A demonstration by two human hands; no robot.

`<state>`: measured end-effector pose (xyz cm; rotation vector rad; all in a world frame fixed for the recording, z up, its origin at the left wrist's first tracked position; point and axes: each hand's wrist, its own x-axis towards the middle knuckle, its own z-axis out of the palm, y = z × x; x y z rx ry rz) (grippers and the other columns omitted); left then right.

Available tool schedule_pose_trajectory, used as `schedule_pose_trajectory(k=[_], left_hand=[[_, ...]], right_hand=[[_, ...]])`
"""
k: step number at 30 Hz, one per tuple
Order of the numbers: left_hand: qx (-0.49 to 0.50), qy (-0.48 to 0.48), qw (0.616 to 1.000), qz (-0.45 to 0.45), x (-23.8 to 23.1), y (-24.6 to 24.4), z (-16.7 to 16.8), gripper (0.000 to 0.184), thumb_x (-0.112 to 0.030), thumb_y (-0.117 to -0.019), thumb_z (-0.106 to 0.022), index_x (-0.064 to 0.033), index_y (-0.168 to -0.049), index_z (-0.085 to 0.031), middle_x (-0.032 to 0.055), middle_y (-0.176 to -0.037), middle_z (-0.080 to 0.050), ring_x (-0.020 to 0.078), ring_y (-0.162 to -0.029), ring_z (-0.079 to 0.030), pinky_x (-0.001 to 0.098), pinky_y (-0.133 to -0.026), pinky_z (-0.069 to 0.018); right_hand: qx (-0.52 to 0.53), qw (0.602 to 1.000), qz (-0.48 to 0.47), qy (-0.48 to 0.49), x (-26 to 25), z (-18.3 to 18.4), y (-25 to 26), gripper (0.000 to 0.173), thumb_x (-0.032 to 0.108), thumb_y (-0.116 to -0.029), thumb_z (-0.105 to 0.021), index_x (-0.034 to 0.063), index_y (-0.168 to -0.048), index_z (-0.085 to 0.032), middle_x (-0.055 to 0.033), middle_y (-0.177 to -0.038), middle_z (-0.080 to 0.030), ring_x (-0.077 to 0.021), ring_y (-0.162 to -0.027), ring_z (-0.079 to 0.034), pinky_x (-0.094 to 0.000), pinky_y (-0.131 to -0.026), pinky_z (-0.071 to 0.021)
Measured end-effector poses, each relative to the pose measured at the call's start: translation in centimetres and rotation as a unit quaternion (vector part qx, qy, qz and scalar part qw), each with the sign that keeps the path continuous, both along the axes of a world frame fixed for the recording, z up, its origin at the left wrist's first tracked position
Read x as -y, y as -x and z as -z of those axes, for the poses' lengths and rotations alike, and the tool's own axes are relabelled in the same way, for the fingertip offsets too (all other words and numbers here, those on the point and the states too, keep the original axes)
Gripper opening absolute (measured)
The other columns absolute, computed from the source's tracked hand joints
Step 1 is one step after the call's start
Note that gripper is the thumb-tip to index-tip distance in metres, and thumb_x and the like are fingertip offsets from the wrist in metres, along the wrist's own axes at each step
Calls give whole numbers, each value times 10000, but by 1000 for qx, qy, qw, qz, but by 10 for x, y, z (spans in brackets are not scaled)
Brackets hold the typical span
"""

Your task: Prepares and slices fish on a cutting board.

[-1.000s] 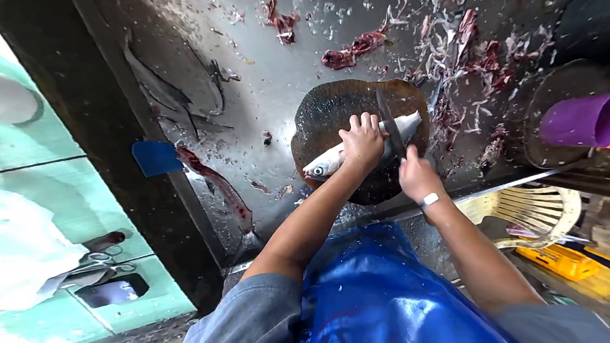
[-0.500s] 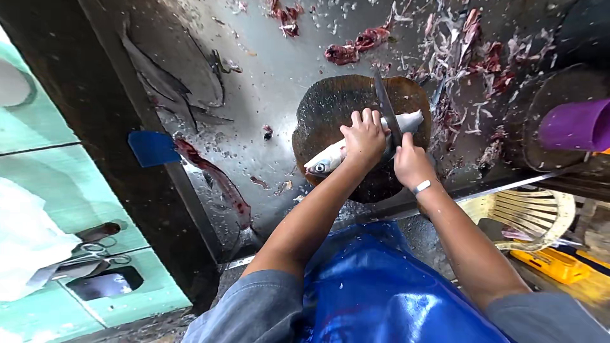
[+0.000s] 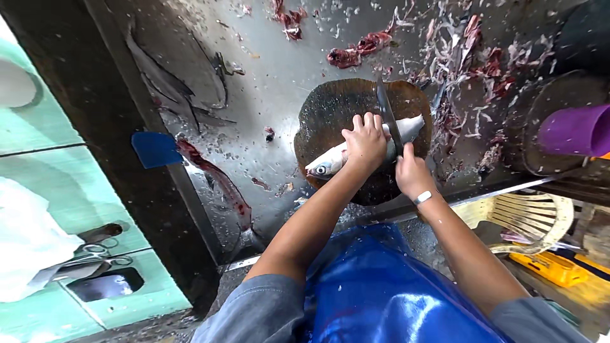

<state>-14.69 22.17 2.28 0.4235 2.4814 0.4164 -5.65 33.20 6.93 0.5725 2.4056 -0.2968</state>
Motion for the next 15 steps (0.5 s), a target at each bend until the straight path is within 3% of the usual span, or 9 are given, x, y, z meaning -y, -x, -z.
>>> schedule_pose_trajectory(k=[1, 5, 8, 11, 13, 15], left_hand=[[-1, -2, 1000, -2, 0, -1, 0, 515, -469, -1063, -450, -67, -1367, -558, 166, -1365, -568, 426, -1303, -515, 630, -829, -504], [-7, -3, 1000, -2, 0, 1, 0, 475, -447, -1060, -460, -66, -1321, -574, 176, -1326, -584, 440, -1281, -528, 625, -804, -504], [4, -14, 1000, -5, 0, 1, -1, 508, -462, -1061, -468, -56, -1350, -567, 182, -1366, -574, 449, -1309, -511, 646, -840, -499], [1, -17, 1000, -9, 1, 2, -2, 525, -475, -1056, -476, -45, -1345, -563, 190, -1367, -571, 456, -1307, -510, 654, -837, -495], [3, -20, 1000, -6, 2, -6, -3, 509, -460, -1049, -490, -42, -1326, -570, 205, -1355, -577, 463, -1302, -512, 664, -828, -495], [-9, -19, 1000, -9, 1, 2, -2, 497, -449, -1052, -492, -32, -1310, -575, 219, -1343, -582, 473, -1301, -515, 669, -825, -498]], right_hand=[[6, 1000, -10, 4, -7, -9, -20, 383, 265, -1110, -385, 69, -1440, -389, -238, -879, -676, -450, -815, -715, -624, -669, -576], [124, 992, -1, -29, -7, -45, -38, 383, 249, -1116, -370, 74, -1454, -413, -233, -992, -704, -425, -985, -719, -591, -833, -573], [22, 999, 40, -13, 2, 3, -21, 387, 272, -1118, -362, 52, -1435, -385, -256, -887, -680, -473, -850, -717, -638, -684, -574], [-12, 1000, 22, -1, -4, 7, -24, 373, 304, -1123, -367, 82, -1423, -375, -235, -853, -672, -456, -787, -716, -621, -633, -572], [43, 999, 16, 5, -11, -16, -55, 410, 282, -1118, -377, 81, -1475, -386, -237, -931, -693, -436, -878, -724, -612, -741, -590], [100, 995, 20, -4, -12, -24, -51, 419, 279, -1120, -350, 83, -1488, -397, -225, -1034, -711, -410, -1013, -720, -582, -864, -576]])
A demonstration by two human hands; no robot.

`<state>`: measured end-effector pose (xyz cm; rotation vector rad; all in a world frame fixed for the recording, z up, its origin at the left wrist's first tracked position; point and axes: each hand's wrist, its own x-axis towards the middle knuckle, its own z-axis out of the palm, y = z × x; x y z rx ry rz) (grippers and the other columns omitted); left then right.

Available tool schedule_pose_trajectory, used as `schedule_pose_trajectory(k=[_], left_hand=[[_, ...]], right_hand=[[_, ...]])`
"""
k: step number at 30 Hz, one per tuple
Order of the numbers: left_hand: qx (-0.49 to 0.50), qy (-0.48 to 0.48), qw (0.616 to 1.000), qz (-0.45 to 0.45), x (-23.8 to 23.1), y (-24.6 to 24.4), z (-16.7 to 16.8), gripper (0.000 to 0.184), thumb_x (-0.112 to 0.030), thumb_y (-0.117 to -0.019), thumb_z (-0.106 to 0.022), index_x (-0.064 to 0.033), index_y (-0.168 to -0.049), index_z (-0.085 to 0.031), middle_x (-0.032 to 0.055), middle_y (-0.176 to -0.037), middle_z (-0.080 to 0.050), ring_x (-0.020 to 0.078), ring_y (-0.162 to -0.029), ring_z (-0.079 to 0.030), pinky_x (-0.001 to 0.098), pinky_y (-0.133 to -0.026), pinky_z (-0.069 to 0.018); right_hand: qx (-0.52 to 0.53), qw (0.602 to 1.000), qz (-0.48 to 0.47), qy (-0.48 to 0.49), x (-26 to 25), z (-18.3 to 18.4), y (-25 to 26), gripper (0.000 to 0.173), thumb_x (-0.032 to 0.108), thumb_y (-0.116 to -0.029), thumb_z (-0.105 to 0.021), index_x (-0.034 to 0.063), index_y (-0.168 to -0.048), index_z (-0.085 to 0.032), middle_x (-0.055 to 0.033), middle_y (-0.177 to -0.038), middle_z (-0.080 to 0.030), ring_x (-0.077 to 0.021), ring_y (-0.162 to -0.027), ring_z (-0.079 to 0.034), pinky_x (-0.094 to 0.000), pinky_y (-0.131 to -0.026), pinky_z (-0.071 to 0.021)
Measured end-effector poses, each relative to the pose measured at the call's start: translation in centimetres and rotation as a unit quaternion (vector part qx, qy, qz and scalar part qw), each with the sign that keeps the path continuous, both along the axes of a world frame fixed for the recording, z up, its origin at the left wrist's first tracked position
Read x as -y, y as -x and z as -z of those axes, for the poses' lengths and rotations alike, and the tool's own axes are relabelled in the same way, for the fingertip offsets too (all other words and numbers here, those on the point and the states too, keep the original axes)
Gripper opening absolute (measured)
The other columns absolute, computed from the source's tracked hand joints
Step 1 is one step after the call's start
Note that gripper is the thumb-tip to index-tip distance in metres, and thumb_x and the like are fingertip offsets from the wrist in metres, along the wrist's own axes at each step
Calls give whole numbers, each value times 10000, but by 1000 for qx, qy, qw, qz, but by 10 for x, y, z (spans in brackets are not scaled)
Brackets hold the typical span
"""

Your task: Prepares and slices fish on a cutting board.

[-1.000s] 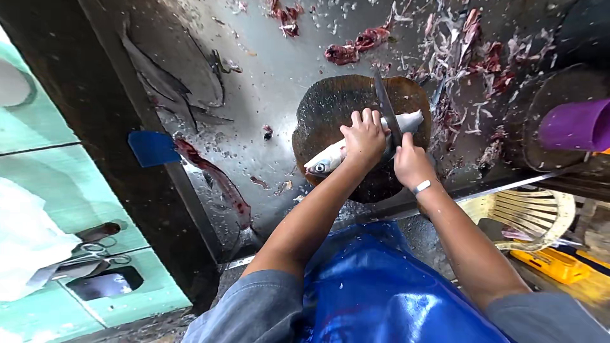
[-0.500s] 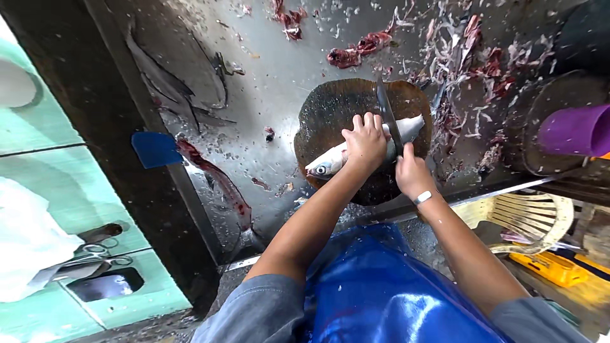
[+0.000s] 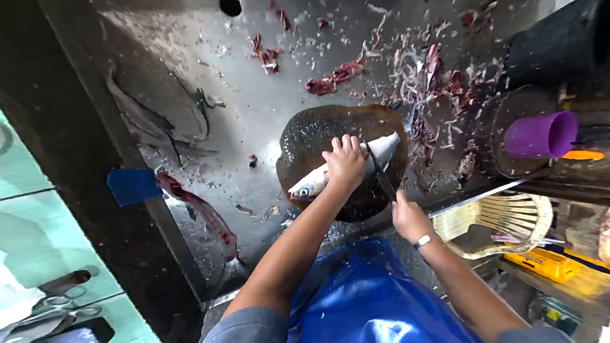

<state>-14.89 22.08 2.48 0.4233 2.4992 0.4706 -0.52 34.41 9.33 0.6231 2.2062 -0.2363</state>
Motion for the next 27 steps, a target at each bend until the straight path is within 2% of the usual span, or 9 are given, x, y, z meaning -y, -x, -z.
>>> schedule_pose_trajectory(k=[3, 5, 9, 13, 17, 20, 24, 26, 27], left_hand=[[1, 11, 1000, 17, 1, -4, -1, 503, -438, -1053, -489, -19, -1322, -560, 237, -1353, -570, 494, -1308, -507, 693, -820, -496], [-4, 13, 1000, 19, -1, -7, -2, 499, -424, -1053, -475, -5, -1310, -555, 251, -1351, -567, 506, -1304, -506, 706, -823, -495], [-15, 12, 1000, 16, -2, -3, 2, 532, -467, -1058, -464, 6, -1277, -570, 256, -1327, -578, 499, -1305, -510, 703, -825, -498], [2, -5, 1000, -6, 9, -5, 6, 549, -462, -1033, -523, -7, -1336, -573, 295, -1374, -561, 559, -1325, -476, 811, -851, -449], [-18, -38, 998, 42, 11, -7, 9, 630, -500, -1069, -443, 51, -1372, -489, 378, -1390, -479, 633, -1316, -425, 842, -834, -418], [-2, -67, 997, 41, 23, -2, -5, 615, -483, -1077, -460, 63, -1356, -512, 389, -1359, -509, 620, -1274, -480, 786, -894, -447], [20, -58, 998, 6, 35, -8, -28, 514, -418, -1066, -524, 16, -1337, -568, 321, -1349, -566, 528, -1279, -532, 707, -1003, -461], [15, -47, 999, -12, 40, -13, -23, 518, -432, -1054, -546, -8, -1349, -590, 285, -1361, -583, 483, -1318, -523, 668, -1046, -451], [9, -49, 999, -18, 42, -15, -17, 519, -439, -1052, -541, -20, -1353, -591, 272, -1366, -584, 471, -1328, -516, 664, -1046, -450]], right_hand=[[-40, 998, 44, -1, 6, 30, 7, 399, 308, -1119, -364, 97, -1455, -401, -224, -939, -705, -436, -915, -725, -618, -758, -583], [-68, 997, 26, 3, 0, 30, 0, 357, 327, -1124, -357, 109, -1401, -411, -202, -868, -687, -427, -834, -725, -608, -674, -583], [-5, 999, 41, 23, -3, 7, -9, 416, 275, -1110, -386, 102, -1489, -380, -213, -985, -712, -419, -955, -725, -602, -805, -586], [-59, 993, 86, 46, 14, 26, 6, 536, 242, -1037, -518, 164, -1539, -347, -180, -942, -719, -399, -869, -727, -617, -713, -587], [-19, 993, 78, 90, -7, -1, -25, 498, 157, -1077, -413, 172, -1567, -326, -210, -1092, -710, -423, -1021, -713, -629, -801, -581], [-36, 991, 76, 106, -8, 0, -11, 457, 156, -1086, -405, 170, -1541, -368, -210, -1098, -715, -425, -1017, -713, -631, -802, -577], [-145, 981, 74, 103, 2, 34, 28, 492, 181, -1049, -513, 201, -1521, -375, -176, -932, -722, -401, -841, -734, -610, -667, -598], [-115, 986, 66, 101, 7, 30, 35, 502, 176, -1067, -458, 186, -1556, -343, -207, -1021, -720, -428, -931, -728, -631, -747, -588], [-116, 987, 62, 93, 11, 28, 33, 502, 178, -1071, -447, 173, -1560, -335, -216, -1014, -720, -437, -915, -727, -636, -732, -586]])
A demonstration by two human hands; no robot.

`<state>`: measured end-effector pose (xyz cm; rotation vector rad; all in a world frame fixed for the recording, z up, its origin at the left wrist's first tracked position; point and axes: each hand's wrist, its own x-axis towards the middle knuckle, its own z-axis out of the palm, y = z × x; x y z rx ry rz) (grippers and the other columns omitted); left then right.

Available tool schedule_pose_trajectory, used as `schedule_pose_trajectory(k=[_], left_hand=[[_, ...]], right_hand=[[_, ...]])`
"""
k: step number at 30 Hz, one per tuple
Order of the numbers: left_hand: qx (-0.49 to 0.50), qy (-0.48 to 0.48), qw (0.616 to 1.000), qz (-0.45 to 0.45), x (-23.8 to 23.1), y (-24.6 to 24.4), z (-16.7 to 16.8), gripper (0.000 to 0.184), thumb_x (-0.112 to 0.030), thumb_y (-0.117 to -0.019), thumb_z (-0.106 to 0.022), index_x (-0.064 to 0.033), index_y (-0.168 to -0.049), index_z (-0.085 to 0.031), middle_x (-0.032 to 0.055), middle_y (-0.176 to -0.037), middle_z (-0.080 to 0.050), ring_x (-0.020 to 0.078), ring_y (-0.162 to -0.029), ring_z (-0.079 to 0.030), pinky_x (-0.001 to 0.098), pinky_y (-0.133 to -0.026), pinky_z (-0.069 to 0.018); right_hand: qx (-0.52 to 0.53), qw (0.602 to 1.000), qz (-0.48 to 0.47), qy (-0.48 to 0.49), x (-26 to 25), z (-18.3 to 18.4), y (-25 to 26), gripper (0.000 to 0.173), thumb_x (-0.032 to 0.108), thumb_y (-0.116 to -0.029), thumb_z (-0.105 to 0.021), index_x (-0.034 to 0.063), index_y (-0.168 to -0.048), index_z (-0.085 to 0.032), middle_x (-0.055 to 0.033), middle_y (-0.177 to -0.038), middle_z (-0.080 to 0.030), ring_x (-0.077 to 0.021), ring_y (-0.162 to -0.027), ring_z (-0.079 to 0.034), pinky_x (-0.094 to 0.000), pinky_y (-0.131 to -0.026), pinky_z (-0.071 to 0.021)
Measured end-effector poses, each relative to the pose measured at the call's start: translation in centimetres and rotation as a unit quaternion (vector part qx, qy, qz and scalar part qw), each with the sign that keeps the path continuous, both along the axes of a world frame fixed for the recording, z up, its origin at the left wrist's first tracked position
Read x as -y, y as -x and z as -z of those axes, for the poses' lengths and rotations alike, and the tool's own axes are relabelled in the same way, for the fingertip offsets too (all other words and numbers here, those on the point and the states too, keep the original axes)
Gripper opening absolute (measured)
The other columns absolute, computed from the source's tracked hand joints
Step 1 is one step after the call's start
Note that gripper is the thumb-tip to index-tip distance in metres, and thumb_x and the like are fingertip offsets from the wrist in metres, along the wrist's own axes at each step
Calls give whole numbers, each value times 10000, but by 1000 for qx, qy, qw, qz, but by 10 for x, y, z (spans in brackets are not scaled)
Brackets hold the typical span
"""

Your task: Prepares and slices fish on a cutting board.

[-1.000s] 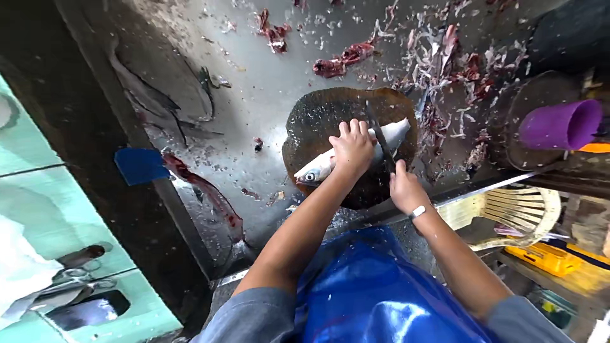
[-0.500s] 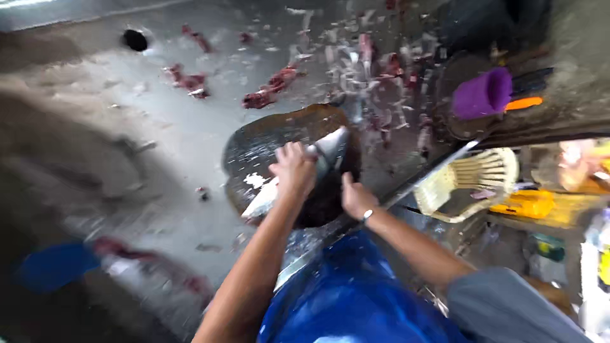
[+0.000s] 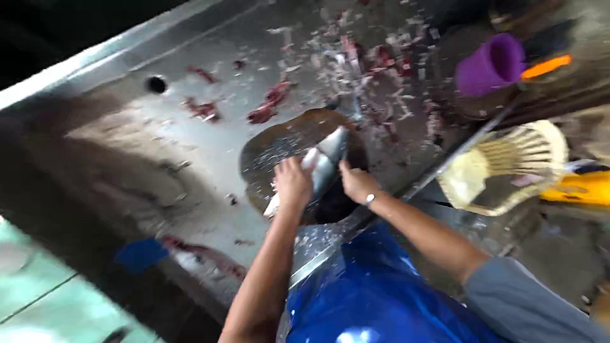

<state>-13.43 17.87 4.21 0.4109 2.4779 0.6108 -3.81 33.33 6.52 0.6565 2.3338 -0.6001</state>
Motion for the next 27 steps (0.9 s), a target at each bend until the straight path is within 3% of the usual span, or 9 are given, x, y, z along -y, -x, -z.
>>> schedule_pose_trajectory(k=[2, 7, 9, 13, 17, 20, 22, 24, 27], left_hand=[[-13, -3, 1000, -10, -1, -2, 8, 522, -463, -1047, -534, -44, -1351, -598, 245, -1363, -596, 453, -1324, -524, 664, -1018, -464], [-20, -22, 1000, -8, 5, -1, 17, 493, -450, -1044, -553, -64, -1347, -598, 209, -1332, -614, 433, -1273, -558, 625, -957, -504], [-12, -72, 997, -15, 15, 5, 19, 443, -396, -1053, -561, -52, -1327, -602, 201, -1295, -634, 411, -1241, -585, 590, -980, -514], [44, -175, 980, -85, 58, 14, 19, 388, -273, -1113, -418, -9, -1354, -570, 195, -1283, -644, 301, -1189, -650, 508, -1045, -529], [46, -213, 968, -127, 93, 11, 30, 400, -285, -1122, -379, -8, -1327, -584, 188, -1198, -677, 267, -1113, -670, 478, -1007, -531], [33, -176, 981, -71, 80, 4, 22, 401, -307, -1107, -424, -22, -1341, -582, 186, -1237, -660, 309, -1184, -636, 525, -1048, -499], [13, -132, 991, -28, 59, -1, 16, 414, -352, -1095, -456, -42, -1342, -578, 176, -1270, -644, 345, -1225, -604, 550, -1047, -489], [-14, -78, 997, -4, 38, -3, 14, 447, -418, -1079, -482, -57, -1321, -589, 184, -1281, -627, 385, -1225, -594, 576, -980, -517], [-38, -13, 999, 10, 18, -3, 18, 500, -496, -1068, -465, -57, -1280, -582, 201, -1279, -606, 420, -1231, -571, 591, -899, -523]], right_hand=[[-19, 999, -4, -26, 2, -4, -11, 494, 190, -1079, -449, 150, -1558, -336, -232, -943, -714, -453, -830, -725, -637, -662, -582], [95, 994, -28, -50, -15, -20, -72, 439, 227, -1095, -406, 151, -1521, -331, -242, -1023, -700, -461, -949, -715, -653, -769, -571], [155, 986, -25, -56, -18, -33, -106, 463, 241, -1104, -368, 138, -1550, -304, -243, -1087, -699, -450, -1014, -711, -640, -823, -572], [190, 979, -20, -64, -22, -58, -145, 472, 255, -1099, -372, 100, -1544, -340, -242, -1033, -704, -444, -984, -714, -616, -811, -573], [55, 998, -22, -30, -9, -69, -121, 364, 275, -1118, -372, 35, -1353, -511, -238, -908, -691, -438, -914, -714, -608, -792, -563], [-10, 1000, -18, -23, 9, -58, -86, 317, 300, -1121, -395, 52, -1246, -548, -208, -822, -664, -427, -841, -706, -604, -730, -564], [-32, 998, -35, -37, 20, -48, -67, 296, 302, -1119, -400, 71, -1248, -532, -186, -771, -653, -418, -780, -707, -587, -665, -567], [-47, 996, -53, -57, 28, -37, -55, 281, 296, -1115, -394, 91, -1269, -509, -167, -745, -647, -402, -735, -707, -563, -609, -565], [-42, 995, -62, -71, 35, -29, -47, 295, 265, -1109, -396, 80, -1320, -487, -178, -764, -659, -413, -734, -712, -562, -591, -567]])
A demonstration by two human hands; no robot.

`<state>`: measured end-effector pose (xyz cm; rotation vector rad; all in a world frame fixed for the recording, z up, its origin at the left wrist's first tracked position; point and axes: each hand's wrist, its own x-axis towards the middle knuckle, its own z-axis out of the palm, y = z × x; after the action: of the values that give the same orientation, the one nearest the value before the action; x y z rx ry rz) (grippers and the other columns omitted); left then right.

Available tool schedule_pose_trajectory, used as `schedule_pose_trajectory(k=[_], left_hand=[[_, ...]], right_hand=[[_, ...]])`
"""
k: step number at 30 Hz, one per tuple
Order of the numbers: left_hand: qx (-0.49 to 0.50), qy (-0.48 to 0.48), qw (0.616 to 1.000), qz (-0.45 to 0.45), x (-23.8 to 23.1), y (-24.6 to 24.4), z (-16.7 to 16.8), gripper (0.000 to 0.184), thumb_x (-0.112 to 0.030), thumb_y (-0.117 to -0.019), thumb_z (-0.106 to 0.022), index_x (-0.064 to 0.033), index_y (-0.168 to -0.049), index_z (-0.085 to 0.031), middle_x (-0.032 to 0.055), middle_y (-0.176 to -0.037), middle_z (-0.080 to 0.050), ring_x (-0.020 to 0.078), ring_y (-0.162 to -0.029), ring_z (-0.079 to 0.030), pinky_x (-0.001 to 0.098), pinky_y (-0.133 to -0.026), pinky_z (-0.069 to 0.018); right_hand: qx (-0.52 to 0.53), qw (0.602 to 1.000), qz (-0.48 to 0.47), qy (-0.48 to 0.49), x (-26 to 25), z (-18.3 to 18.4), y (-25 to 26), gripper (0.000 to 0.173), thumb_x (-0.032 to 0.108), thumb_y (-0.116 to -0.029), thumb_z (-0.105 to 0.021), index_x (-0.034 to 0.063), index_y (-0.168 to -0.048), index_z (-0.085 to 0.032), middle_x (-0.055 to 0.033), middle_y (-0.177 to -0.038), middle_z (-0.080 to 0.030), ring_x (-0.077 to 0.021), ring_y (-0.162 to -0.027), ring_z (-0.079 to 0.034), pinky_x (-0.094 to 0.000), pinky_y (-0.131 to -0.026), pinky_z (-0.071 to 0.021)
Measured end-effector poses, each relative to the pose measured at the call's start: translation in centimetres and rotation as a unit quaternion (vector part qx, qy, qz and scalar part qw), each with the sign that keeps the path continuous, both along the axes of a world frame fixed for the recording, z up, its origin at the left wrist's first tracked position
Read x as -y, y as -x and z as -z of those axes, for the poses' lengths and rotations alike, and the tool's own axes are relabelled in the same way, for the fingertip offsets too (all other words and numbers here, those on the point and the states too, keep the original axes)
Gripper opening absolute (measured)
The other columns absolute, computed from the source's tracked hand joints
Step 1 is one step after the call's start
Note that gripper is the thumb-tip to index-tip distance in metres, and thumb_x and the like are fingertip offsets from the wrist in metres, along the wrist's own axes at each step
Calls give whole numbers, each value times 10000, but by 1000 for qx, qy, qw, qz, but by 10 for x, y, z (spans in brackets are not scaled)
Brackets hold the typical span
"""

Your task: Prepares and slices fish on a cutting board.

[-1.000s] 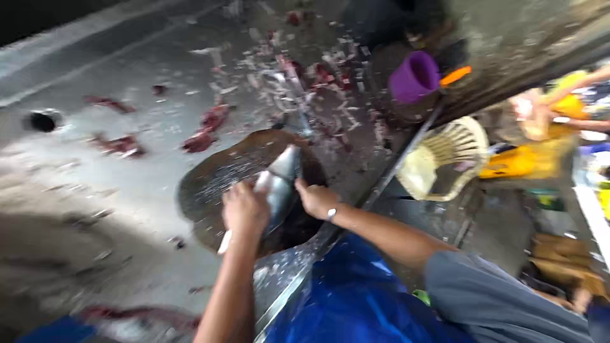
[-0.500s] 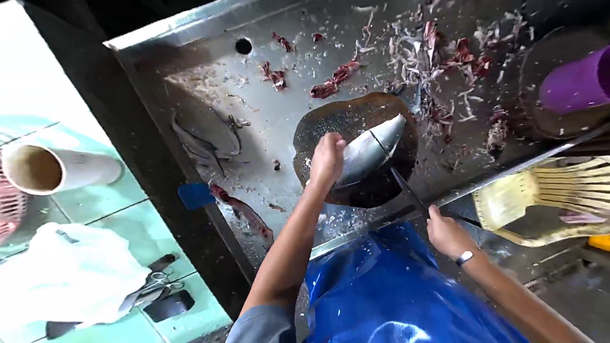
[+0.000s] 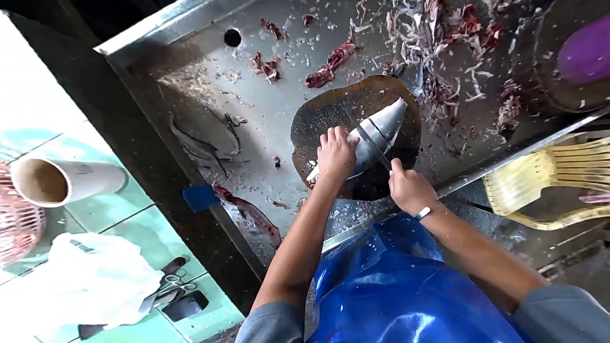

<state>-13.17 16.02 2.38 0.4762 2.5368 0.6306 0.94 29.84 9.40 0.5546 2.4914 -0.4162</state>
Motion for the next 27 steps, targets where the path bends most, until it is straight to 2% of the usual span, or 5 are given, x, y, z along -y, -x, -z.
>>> schedule_pose_trajectory(k=[5, 18, 23, 25, 27], left_hand=[[-4, 49, 999, 11, -11, 4, 5, 546, -533, -1075, -410, -45, -1264, -563, 205, -1280, -598, 426, -1244, -565, 591, -869, -532], [-18, 53, 998, 25, -11, 3, 10, 558, -549, -1072, -398, -44, -1239, -566, 191, -1244, -601, 412, -1235, -565, 576, -816, -522], [-13, 57, 998, 33, -11, 5, 10, 541, -527, -1075, -402, -40, -1241, -567, 191, -1260, -599, 418, -1244, -560, 590, -815, -513], [-10, 54, 998, 30, -12, 4, 11, 542, -526, -1077, -402, -36, -1244, -562, 194, -1267, -594, 416, -1254, -555, 592, -828, -512], [-11, 49, 999, 17, -12, 4, 12, 524, -520, -1075, -411, -46, -1234, -570, 185, -1261, -600, 410, -1245, -561, 585, -817, -516]], right_hand=[[26, 1000, -4, -17, 2, 1, 2, 300, 267, -1111, -384, 92, -1342, -463, -167, -763, -659, -397, -725, -717, -545, -576, -570], [93, 994, -13, -51, 7, -22, 5, 327, 275, -1117, -385, 81, -1371, -451, -181, -780, -658, -412, -764, -719, -558, -609, -572], [93, 995, -4, -48, 16, -16, 37, 347, 244, -1112, -380, 52, -1394, -439, -219, -854, -685, -440, -832, -727, -582, -647, -577], [83, 996, 11, -43, 22, -4, 62, 353, 239, -1111, -365, 65, -1412, -425, -221, -902, -697, -444, -888, -727, -594, -689, -578], [69, 996, 19, -44, 26, 3, 74, 339, 248, -1113, -358, 80, -1400, -425, -210, -900, -698, -433, -890, -732, -584, -688, -581]])
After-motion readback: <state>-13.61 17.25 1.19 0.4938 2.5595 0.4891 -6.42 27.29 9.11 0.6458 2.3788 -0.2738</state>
